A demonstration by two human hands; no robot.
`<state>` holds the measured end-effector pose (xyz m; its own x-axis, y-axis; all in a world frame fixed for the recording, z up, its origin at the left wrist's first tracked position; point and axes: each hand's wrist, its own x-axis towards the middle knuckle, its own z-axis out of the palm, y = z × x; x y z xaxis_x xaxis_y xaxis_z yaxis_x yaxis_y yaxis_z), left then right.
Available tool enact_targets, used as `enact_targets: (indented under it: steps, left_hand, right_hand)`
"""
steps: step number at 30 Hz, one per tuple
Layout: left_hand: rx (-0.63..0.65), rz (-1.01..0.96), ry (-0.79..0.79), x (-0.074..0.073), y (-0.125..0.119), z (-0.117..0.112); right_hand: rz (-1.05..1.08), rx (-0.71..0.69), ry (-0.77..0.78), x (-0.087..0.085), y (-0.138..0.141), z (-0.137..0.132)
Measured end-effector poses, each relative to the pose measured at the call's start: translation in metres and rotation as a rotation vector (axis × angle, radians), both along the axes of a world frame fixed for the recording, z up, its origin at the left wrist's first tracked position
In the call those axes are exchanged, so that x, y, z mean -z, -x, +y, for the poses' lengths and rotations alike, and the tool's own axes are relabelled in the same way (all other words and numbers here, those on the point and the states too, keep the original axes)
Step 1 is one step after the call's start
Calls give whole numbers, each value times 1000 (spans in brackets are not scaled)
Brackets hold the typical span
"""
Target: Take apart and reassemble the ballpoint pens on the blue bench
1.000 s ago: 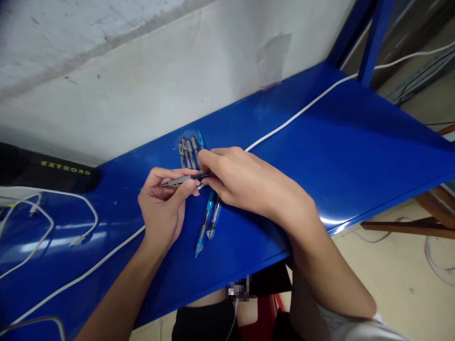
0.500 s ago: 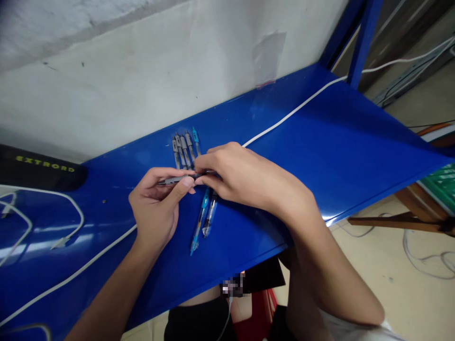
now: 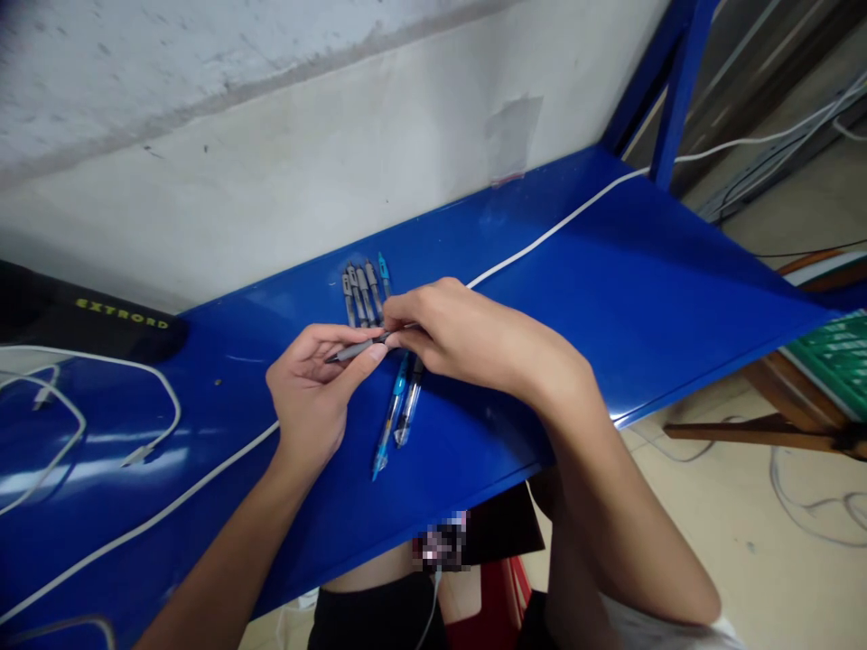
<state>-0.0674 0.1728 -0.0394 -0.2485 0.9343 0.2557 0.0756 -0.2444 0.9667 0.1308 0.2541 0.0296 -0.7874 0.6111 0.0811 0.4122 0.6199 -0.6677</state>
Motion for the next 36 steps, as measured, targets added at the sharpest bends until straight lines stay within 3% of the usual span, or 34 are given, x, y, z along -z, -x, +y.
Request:
enact_targets:
  steps: [6, 12, 17, 36]
  left_hand:
    - [-43, 79, -22, -5, 5, 0]
    - [-49, 133, -54, -5, 8, 1]
    - [-42, 136, -63, -4, 8, 2]
    - [-66, 246, -70, -5, 7, 1]
  right_hand:
    - [-3, 46, 48, 5, 5, 4]
    - [36, -46, 60, 7, 6, 11]
    - [50, 3, 85, 7, 5, 10]
    - [82, -42, 118, 14, 5, 9]
